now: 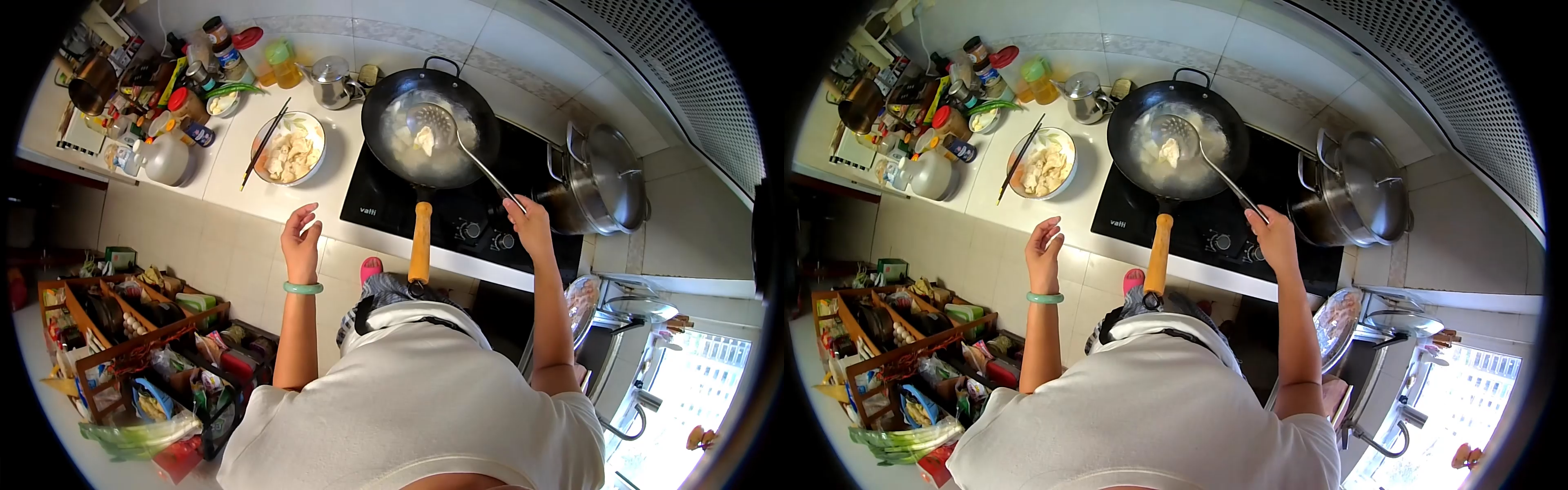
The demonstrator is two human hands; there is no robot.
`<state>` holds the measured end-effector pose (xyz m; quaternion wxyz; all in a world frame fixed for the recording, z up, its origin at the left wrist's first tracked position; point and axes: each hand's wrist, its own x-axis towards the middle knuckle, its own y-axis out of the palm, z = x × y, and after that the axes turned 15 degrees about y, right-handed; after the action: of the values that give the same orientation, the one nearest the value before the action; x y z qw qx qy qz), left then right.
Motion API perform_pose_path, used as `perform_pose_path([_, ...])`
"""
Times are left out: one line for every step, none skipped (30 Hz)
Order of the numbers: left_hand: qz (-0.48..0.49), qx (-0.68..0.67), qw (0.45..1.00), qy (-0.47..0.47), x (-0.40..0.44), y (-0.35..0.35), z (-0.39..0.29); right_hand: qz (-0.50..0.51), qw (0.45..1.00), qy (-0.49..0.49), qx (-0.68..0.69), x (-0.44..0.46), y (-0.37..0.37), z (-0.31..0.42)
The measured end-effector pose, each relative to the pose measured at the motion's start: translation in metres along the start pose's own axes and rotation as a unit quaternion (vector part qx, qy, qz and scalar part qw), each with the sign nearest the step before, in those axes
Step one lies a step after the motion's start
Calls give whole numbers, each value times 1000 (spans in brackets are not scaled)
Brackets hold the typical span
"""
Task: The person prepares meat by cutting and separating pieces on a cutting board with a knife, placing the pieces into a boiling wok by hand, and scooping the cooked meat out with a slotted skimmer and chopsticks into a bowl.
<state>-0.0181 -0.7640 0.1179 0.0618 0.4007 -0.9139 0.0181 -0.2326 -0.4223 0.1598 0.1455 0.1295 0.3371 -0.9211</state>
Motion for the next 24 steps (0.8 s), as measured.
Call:
perform_pose_path([3,3,1000,1,-1,0,0,-126,976,-104,-145,-5,1,7])
perform_pose_path([5,2,1000,1,-1,0,0,-127,976,-103,-145,-8,2,13])
perform_pose_path([6,6,1000,0,-1,0,0,-181,959,-106,-191,-7,3,20])
perform_pose_path([7,9,1000,-1,-1,0,1,-233,937,-108,-235,-4,3,25])
perform_pose_path([9,9,1000,0,0,-1,2,-261,920,-132,-259,3,2,25])
perform_pose_path([8,6,1000,9,0,-1,4,-262,920,-131,-259,11,2,24])
perform_pose_path([7,3,1000,19,-1,-2,5,-283,908,-121,-283,20,1,24])
perform_pose_path([7,4,1000,19,-1,-3,4,-303,895,-111,-306,29,0,24])
perform_pose_path([4,-4,1000,17,-1,-4,4,-307,889,-97,-327,37,0,24])
perform_pose_path([0,-12,1000,14,-2,-4,4,-307,889,-97,-327,45,0,24])
perform_pose_path([0,-12,1000,13,-2,-5,3,-296,891,-85,-334,52,0,23])
perform_pose_path([3,-10,1000,9,-3,-6,1,-285,893,-73,-341,58,2,22])
perform_pose_path([6,-8,1000,5,-3,-7,0,-286,894,-65,-339,63,6,22])
perform_pose_path([6,-8,1000,5,-4,-8,1,-285,894,-65,-339,66,10,22])
perform_pose_path([3,-17,1000,6,-4,-9,3,-254,914,-72,-307,69,15,20])
perform_pose_path([-1,-26,1000,8,-4,-10,4,-222,933,-78,-274,75,20,17])
perform_pose_path([-2,-25,1000,9,-5,-11,6,-166,957,-70,-227,90,25,5])
perform_pose_path([-3,-27,1000,10,-5,-12,7,-166,957,-71,-227,91,27,14])
perform_pose_path([-4,-29,1000,11,-4,-12,7,-46,991,50,-116,91,30,22])
perform_pose_path([-4,-28,1000,11,-4,-13,7,76,983,169,-1,89,33,30])
perform_pose_path([-1,-22,1000,11,-4,-13,7,123,966,216,73,85,36,39])
perform_pose_path([1,-16,1000,11,-4,-13,7,123,966,216,73,85,39,41])
perform_pose_path([1,-16,1000,11,-4,-13,6,175,944,250,126,86,41,43])
perform_pose_path([2,-18,1000,6,-4,-13,5,226,915,282,178,86,42,44])
